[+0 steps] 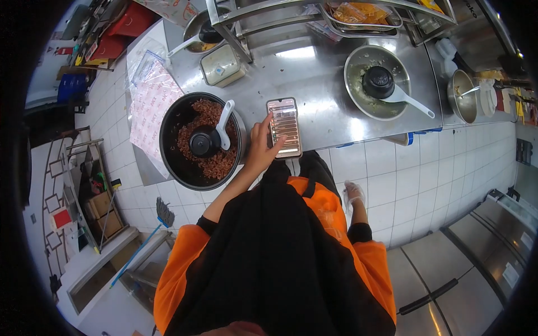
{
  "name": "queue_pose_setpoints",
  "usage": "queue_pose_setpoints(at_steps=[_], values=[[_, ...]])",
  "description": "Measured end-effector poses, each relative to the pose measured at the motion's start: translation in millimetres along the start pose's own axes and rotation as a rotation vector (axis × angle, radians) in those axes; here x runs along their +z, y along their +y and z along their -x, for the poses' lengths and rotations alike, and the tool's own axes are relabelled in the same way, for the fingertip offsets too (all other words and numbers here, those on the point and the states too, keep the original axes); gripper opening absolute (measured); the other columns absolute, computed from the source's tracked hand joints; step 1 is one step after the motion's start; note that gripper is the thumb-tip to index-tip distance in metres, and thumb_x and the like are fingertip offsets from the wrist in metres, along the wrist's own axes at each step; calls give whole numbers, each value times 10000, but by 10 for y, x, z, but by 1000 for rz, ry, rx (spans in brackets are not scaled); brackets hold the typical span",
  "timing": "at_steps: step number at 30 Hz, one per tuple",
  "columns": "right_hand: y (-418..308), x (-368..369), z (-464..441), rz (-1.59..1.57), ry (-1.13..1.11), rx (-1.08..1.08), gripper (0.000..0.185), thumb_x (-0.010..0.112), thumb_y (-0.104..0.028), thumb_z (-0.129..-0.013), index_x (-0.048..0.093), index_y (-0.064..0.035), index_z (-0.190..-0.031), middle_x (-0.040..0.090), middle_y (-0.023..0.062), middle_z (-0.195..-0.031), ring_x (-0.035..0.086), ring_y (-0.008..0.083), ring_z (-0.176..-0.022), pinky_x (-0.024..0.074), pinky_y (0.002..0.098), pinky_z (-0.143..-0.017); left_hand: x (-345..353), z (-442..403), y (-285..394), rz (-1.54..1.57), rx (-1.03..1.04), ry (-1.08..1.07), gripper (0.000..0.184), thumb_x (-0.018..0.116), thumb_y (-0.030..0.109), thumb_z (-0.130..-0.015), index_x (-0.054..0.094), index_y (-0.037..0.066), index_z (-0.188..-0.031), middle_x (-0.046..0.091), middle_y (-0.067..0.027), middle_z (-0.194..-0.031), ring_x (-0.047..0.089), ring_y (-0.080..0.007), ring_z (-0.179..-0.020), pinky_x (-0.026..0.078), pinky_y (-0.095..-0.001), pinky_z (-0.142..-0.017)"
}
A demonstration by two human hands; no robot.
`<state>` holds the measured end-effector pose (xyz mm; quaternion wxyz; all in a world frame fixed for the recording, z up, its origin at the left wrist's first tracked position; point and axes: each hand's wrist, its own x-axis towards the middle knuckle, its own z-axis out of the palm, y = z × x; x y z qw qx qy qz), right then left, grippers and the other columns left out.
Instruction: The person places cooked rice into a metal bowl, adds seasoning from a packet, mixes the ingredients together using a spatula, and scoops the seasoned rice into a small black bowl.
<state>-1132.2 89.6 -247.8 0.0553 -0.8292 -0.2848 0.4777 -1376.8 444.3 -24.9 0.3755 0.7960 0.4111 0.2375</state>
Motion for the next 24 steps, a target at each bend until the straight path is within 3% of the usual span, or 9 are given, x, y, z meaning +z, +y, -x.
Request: queue_pose_setpoints(at_steps=[2,8,11,14,17,20,21,24], values=[[65,47,-79,-103,8,61,131,501,-144,-867,593,-61,-911,649,147,-957,627,304,-929,492,397,-795,20,8,-29,4,14,1,588,683,215,-816,421,45,-1314,459,-135,-996,474,-272,-931,395,-373,-850],[-191,-159,-39,278,95,-253,93,508,-123,-858,569,-59,-888,644,165,-967,623,328,-931,490,419,-782,38,44,-82,17,107,55,413,699,183,-796,493,11,-1110,464,-141,-995,471,-276,-915,400,-367,-821],[-357,-257,19,368,117,-284,114,484,-135,-875,567,-60,-896,645,164,-954,622,333,-927,489,426,-776,23,74,-92,41,75,14,445,697,206,-796,469,0,-1118,474,-172,-1035,482,-340,-1004,389,-413,-881],[-280,-200,-29,175,123,-214,119,492,-144,-871,562,-54,-904,648,166,-942,622,341,-915,490,420,-767,41,100,-118,15,72,43,495,713,183,-779,438,-10,-1142,445,-152,-1052,468,-280,-964,408,-355,-820],[-279,-200,-4,234,95,-196,153,464,-162,-887,559,-46,-915,652,165,-940,623,342,-917,488,417,-772,131,102,-65,27,17,110,663,743,250,-748,363,-13,-1224,399,-201,-1179,428,-332,-1062,380,-409,-887],[-369,-260,99,37,50,12,508,410,-454,-918,638,-12,-1023,689,146,-928,641,262,-904,463,370,-794,215,-63,233,-278,56,166,815,765,331,-711,300,-13,-1285,325,-254,-1285,368,-390,-1117,323,-475,-928],[-322,-226,88,31,57,-13,513,416,-462,-911,643,-13,-1014,690,148,-917,639,261,-898,463,369,-791,305,-153,229,-242,4,186,865,751,388,-696,296,2,-1322,300,-272,-1327,339,-415,-1142,277,-521,-944],[-10,-51,-31,12,117,-108,522,427,-480,-900,651,-21,-1005,691,150,-897,636,257,-881,459,367,-786,384,-414,301,-375,-48,132,857,729,361,-684,299,27,-1345,303,-264,-1325,345,-404,-1141,290,-515,-934]])
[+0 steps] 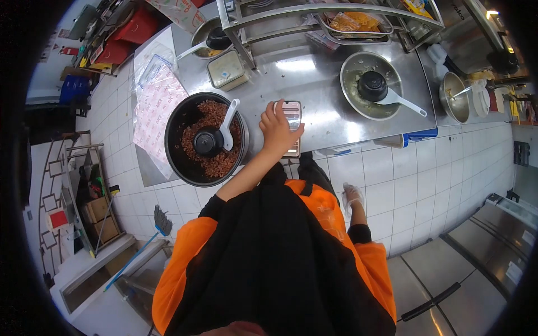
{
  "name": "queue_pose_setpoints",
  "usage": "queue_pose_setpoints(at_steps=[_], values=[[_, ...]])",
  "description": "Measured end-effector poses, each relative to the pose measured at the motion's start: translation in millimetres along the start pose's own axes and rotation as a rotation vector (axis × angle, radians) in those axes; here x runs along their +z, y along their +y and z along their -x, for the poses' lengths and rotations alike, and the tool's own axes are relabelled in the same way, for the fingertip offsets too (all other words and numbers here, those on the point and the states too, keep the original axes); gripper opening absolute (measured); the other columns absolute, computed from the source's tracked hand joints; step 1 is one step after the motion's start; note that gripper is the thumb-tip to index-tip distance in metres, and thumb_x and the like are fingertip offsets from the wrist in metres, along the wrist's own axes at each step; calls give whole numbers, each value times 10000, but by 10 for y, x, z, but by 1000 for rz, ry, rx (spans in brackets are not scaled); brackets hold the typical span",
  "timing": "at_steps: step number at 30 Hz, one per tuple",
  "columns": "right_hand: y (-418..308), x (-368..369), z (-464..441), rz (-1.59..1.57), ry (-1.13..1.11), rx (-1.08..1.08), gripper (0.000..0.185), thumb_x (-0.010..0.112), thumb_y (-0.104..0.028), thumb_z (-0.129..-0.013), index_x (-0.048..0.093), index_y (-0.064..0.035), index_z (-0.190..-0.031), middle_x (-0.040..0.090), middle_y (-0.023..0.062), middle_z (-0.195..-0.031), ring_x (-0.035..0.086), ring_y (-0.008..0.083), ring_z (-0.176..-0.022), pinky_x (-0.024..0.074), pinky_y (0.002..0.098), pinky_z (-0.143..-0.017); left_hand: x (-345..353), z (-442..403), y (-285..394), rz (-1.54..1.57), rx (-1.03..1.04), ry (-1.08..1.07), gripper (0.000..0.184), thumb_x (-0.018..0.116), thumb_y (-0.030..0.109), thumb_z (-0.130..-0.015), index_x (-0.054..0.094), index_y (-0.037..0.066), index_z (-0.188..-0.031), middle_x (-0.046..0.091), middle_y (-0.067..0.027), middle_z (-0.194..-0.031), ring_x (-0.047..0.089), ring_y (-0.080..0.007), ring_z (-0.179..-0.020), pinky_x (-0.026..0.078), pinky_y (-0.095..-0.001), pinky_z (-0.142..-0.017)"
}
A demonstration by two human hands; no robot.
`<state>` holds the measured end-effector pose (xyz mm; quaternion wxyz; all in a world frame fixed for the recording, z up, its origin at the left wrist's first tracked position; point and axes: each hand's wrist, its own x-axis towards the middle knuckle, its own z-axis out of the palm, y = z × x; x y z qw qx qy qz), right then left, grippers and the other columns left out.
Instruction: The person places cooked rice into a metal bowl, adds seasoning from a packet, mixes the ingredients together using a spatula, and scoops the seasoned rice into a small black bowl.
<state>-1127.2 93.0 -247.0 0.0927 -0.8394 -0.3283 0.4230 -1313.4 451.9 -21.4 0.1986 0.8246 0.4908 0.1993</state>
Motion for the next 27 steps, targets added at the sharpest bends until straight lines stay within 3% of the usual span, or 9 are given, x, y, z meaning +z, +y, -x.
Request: queue_pose_setpoints(at_steps=[5,8,11,14,16,20,24,25,27], values=[[-44,-40,138,241,-36,-52,272,433,-213,-914,624,-82,-1057,644,147,-1058,600,305,-1024,462,391,-880,-116,-162,165,-43,-64,-199,897,721,303,-623,295,87,-1382,315,-249,-1316,337,-406,-1148,315,-510,-905],[30,93,263,24,-6,73,245,451,-192,-903,628,-91,-1038,649,144,-1019,596,299,-1023,464,382,-880,-146,-193,169,-23,38,-212,871,690,216,-644,291,126,-1412,324,-233,-1317,361,-405,-1123,330,-538,-895],[548,464,318,366,190,-353,218,473,-172,-886,619,-89,-1025,648,134,-1027,602,300,-1005,473,391,-861,237,-560,-11,318,234,-399,823,613,70,-686,296,184,-1436,294,-214,-1379,383,-423,-1147,297,-598,-947],[254,386,429,357,-148,-37,285,497,-177,-868,583,-118,-1134,582,103,-1200,537,270,-1126,424,369,-958,-4,-421,200,-149,750,22,756,566,43,-758,304,243,-1439,138,-196,-1513,314,-443,-1292,230,-641,-1017],[303,556,543,277,-170,18,284,486,-160,-866,577,-152,-1134,528,49,-1292,488,216,-1194,390,350,-996,-13,-145,367,96,718,10,782,542,8,-752,288,262,-1447,42,-192,-1544,216,-430,-1366,148,-620,-1080],[313,750,855,-106,-195,229,221,456,-121,-867,575,-190,-1041,475,-22,-1333,439,128,-1231,375,327,-992,-119,648,281,422,795,-105,625,546,23,-786,436,231,-1365,415,-146,-1331,425,-335,-1182,303,-536,-1004],[116,971,1213,432,-283,104,191,475,-107,-861,554,-173,-1022,553,3,-1231,487,130,-1197,404,317,-966,-301,1143,-311,697,602,-541,216,617,155,-866,636,97,-1073,602,-71,-868,578,-222,-826,435,-343,-785],[1017,1602,1019,768,-181,-301,176,479,-78,-869,537,-161,-1013,629,40,-1085,573,170,-1106,460,334,-898,-393,1237,-481,784,513,-616,181,640,192,-858,651,71,-993,609,-76,-805,584,-203,-730,445,-322,-698],[1044,1755,1153,665,-178,-161,169,474,-78,-883,551,-138,-1020,647,79,-1037,606,218,-1047,482,361,-856,-778,1261,-772,740,266,-843,196,663,230,-855,667,35,-870,622,-74,-708,589,-165,-585,465,-298,-582]])
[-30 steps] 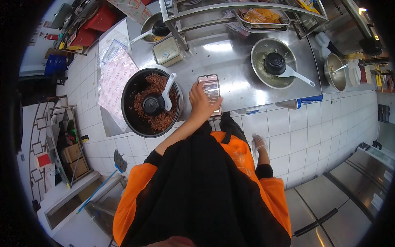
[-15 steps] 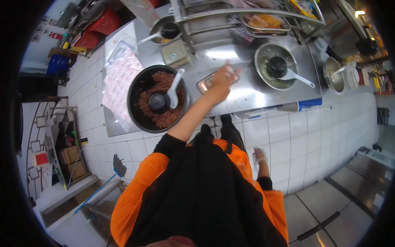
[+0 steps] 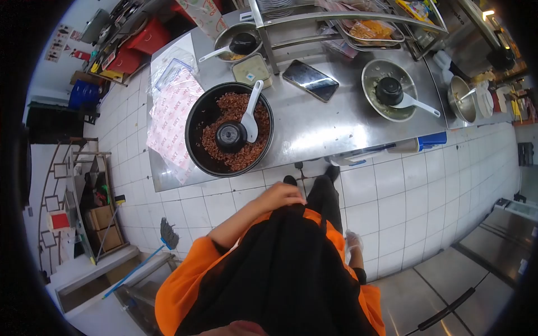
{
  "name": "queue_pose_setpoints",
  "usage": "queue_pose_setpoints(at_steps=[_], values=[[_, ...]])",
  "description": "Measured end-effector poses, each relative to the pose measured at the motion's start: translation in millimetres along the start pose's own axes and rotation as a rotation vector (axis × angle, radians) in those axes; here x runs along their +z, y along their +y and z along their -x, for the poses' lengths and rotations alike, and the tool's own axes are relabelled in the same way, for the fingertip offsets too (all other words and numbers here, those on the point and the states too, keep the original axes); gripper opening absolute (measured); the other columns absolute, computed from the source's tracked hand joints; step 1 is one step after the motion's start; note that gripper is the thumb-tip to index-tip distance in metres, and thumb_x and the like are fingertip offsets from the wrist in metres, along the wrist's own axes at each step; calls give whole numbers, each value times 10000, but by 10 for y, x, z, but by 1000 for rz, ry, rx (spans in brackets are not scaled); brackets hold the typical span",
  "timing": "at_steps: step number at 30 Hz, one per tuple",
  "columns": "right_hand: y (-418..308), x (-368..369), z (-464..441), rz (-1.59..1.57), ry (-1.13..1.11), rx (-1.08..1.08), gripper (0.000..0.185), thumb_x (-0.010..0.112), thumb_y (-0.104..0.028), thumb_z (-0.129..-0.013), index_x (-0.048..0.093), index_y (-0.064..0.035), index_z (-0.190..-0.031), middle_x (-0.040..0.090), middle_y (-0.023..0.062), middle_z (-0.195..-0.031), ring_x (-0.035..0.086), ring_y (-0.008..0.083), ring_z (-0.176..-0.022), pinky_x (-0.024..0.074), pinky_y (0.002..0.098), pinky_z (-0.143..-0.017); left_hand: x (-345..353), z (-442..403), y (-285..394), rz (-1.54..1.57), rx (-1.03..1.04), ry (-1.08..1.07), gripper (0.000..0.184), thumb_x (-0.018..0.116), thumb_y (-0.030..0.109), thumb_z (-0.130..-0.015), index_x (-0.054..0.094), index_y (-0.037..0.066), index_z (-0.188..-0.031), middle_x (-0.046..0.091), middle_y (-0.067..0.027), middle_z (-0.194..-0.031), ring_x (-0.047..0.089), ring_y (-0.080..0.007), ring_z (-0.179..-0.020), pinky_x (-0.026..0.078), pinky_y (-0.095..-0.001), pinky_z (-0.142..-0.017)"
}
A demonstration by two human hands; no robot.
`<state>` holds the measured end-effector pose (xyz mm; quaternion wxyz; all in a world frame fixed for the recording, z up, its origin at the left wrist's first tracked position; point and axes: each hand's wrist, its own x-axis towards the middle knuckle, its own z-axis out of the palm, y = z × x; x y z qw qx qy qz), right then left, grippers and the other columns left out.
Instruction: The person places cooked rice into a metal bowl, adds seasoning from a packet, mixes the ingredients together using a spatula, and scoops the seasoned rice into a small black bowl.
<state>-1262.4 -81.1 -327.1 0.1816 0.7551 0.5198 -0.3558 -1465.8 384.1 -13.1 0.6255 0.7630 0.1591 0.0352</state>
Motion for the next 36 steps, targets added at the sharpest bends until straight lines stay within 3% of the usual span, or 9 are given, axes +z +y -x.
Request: queue_pose_setpoints(at_steps=[3,7,10,16,21,25,28,31,36], values=[[-310,-528,221,-163,-134,144,171,469,-85,-893,574,-98,-1026,642,129,-1061,618,268,-1020,493,392,-838,-287,516,-32,194,-344,177,174,629,212,-885,648,44,-840,585,-40,-581,554,-103,-487,439,-266,-478],[-285,-744,45,-301,-89,159,212,454,-120,-891,603,-66,-1031,622,168,-1113,603,303,-1041,488,412,-860,-571,949,-104,682,-299,566,401,437,368,-963,575,-7,-986,572,-46,-558,489,-86,-431,393,-241,-434],[-47,-704,-290,-208,-10,195,277,405,-183,-909,613,-87,-1065,626,149,-1117,597,303,-1053,484,430,-868,-528,954,20,286,-345,727,516,391,479,-945,551,-10,-923,568,-84,-622,480,-127,-449,480,-263,-534],[48,-1629,-157,-632,236,636,258,422,-130,-878,654,-60,-965,643,183,-1043,611,339,-1004,479,454,-863,86,323,275,262,-122,930,310,440,273,-980,540,-6,-890,602,-121,-798,571,-151,-618,460,-266,-616],[527,-395,-206,-416,302,268,289,465,-124,-841,602,-73,-1091,596,174,-1144,557,327,-1068,438,449,-913,-284,210,925,-539,90,860,136,549,90,-930,628,-13,-891,649,-108,-887,620,-180,-814,484,-284,-769],[720,328,226,-436,113,73,345,456,-132,-873,559,-76,-1198,569,145,-1218,507,312,-1170,401,410,-990,-1563,-112,1441,-369,203,1267,134,567,82,-918,625,-16,-990,636,-102,-989,599,-188,-964,463,-299,-885],[613,-386,705,-462,-274,320,337,458,-162,-873,587,-56,-1165,590,174,-1188,535,342,-1131,425,414,-962,-2863,-242,911,-445,-28,1119,304,583,232,-900,627,-29,-1051,640,-111,-1025,574,-191,-984,430,-309,-883],[637,-615,882,-340,-34,326,348,499,-172,-856,583,-57,-1174,599,183,-1162,560,354,-1091,452,415,-923,-3766,-511,168,-356,-559,816,485,563,412,-871,629,-11,-1098,633,-144,-1062,578,-240,-939,401,-355,-885],[340,-1518,717,-1462,731,511,358,545,-294,-915,582,-10,-1131,621,110,-989,576,178,-842,489,294,-772,-4166,-1017,-274,243,-828,542,615,508,439,-919,397,-1,-1334,489,-233,-1309,556,-398,-1120,373,-543,-973]])
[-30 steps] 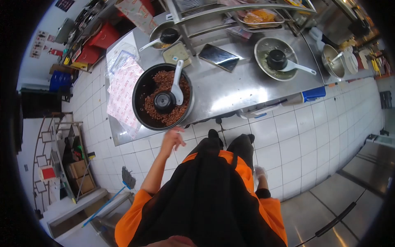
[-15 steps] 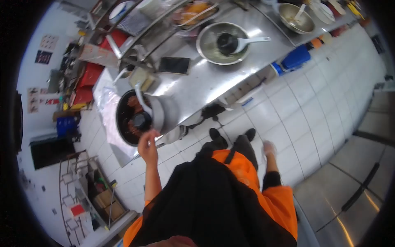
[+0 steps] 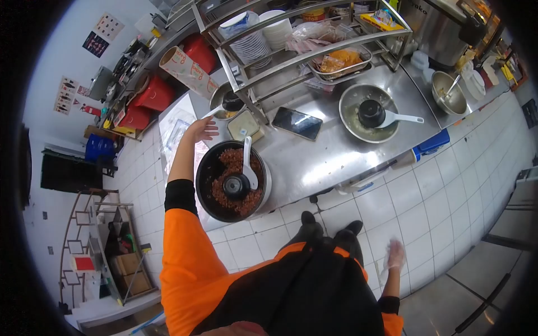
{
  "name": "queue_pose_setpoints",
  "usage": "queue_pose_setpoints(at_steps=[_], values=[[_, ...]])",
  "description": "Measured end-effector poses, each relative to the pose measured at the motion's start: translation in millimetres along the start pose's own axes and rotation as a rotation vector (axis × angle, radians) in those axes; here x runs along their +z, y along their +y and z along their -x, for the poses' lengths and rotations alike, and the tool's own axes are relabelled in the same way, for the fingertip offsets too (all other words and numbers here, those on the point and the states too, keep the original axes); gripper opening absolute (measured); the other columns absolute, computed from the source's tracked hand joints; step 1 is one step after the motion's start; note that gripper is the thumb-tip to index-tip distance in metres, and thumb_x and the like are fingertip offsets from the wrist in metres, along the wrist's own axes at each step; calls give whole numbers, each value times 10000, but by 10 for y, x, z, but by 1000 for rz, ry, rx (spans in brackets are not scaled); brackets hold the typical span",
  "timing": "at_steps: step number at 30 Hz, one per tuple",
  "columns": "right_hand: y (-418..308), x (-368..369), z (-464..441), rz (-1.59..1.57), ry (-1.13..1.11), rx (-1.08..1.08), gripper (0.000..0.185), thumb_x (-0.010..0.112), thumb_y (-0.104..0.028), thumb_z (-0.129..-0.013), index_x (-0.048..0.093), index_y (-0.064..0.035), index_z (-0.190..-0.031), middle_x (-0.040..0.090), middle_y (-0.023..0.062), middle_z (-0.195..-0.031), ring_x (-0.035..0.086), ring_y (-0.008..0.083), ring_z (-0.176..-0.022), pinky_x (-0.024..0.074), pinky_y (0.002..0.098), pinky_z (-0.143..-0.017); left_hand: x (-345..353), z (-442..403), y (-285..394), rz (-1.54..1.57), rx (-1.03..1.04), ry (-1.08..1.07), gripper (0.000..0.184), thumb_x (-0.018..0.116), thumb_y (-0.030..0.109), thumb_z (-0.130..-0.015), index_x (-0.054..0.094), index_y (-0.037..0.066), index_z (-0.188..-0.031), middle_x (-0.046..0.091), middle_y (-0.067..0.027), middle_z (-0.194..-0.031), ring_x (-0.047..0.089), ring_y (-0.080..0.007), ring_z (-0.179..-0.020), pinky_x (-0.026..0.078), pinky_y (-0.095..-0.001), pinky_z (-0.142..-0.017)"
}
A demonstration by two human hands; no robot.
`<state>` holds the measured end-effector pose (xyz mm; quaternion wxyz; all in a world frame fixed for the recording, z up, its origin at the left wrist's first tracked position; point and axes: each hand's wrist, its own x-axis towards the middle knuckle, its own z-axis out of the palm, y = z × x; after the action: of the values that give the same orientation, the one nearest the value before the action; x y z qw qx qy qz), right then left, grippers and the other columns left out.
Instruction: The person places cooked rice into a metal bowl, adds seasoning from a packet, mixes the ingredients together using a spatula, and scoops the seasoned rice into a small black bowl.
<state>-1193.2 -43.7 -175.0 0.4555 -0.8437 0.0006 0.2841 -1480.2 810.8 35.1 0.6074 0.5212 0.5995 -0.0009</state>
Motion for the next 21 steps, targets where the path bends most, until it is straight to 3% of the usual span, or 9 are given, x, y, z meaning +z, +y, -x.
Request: queue_pose_setpoints(at_steps=[1,3,4,5,7,8,14,18,21], values=[[-576,198,61,-69,-17,-68,378,552,-325,-930,582,0,-1121,623,93,-955,576,136,-787,496,266,-739,11,-106,15,14,36,-15,596,526,404,-916,396,-2,-1332,480,-238,-1312,562,-397,-1111,383,-538,-967],[-1921,587,245,123,-214,-307,373,540,-281,-942,551,24,-1155,597,99,-1041,588,155,-858,499,265,-753,77,-277,-8,32,95,-48,564,561,335,-911,395,-4,-1330,462,-248,-1319,574,-396,-1092,403,-528,-955],[-2410,887,362,-23,-261,-346,386,533,-286,-945,537,23,-1176,572,96,-1083,592,158,-899,503,264,-767,121,-282,-24,104,123,-49,531,574,222,-891,380,-45,-1307,438,-284,-1301,569,-420,-1085,435,-517,-954],[-3017,1175,541,23,-297,-441,283,554,-214,-896,593,-21,-1100,607,129,-1008,588,262,-897,476,340,-809,134,-302,-42,251,158,-72,516,553,203,-889,369,-69,-1287,438,-298,-1283,572,-436,-1066,442,-529,-952],[-3928,1644,847,281,-440,-741,458,616,-282,-864,521,-80,-1264,603,115,-1055,575,269,-978,448,366,-900,85,-279,-73,546,235,-115,486,511,164,-887,349,-117,-1248,439,-325,-1247,578,-469,-1028,455,-553,-947],[-4128,1928,923,335,-525,-689,570,626,-349,-848,462,-120,-1343,593,127,-1165,564,281,-1068,435,378,-924,39,-147,-56,554,251,-126,399,475,118,-873,358,-129,-1164,454,-322,-1193,570,-476,-1011,474,-535,-951],[-4330,3134,1072,422,-547,-621,576,624,-359,-840,444,-188,-1359,666,140,-890,640,316,-836,496,388,-801,-539,491,-542,690,462,63,323,484,181,-902,432,-55,-1116,505,-253,-1145,579,-395,-1004,504,-470,-914],[-4480,2959,949,309,-675,-493,522,571,-411,-854,481,-210,-1328,640,217,-1046,618,384,-950,491,431,-848,-881,1354,-1274,526,498,160,369,479,262,-950,466,-7,-1202,550,-160,-1182,601,-293,-1033,500,-425,-924],[-4338,3051,922,260,-523,-618,506,588,-304,-831,483,-211,-1317,684,146,-886,658,307,-844,509,386,-782,-861,1690,-2110,527,444,204,338,470,235,-947,480,-1,-1188,592,-134,-1127,656,-267,-914,556,-393,-830]])
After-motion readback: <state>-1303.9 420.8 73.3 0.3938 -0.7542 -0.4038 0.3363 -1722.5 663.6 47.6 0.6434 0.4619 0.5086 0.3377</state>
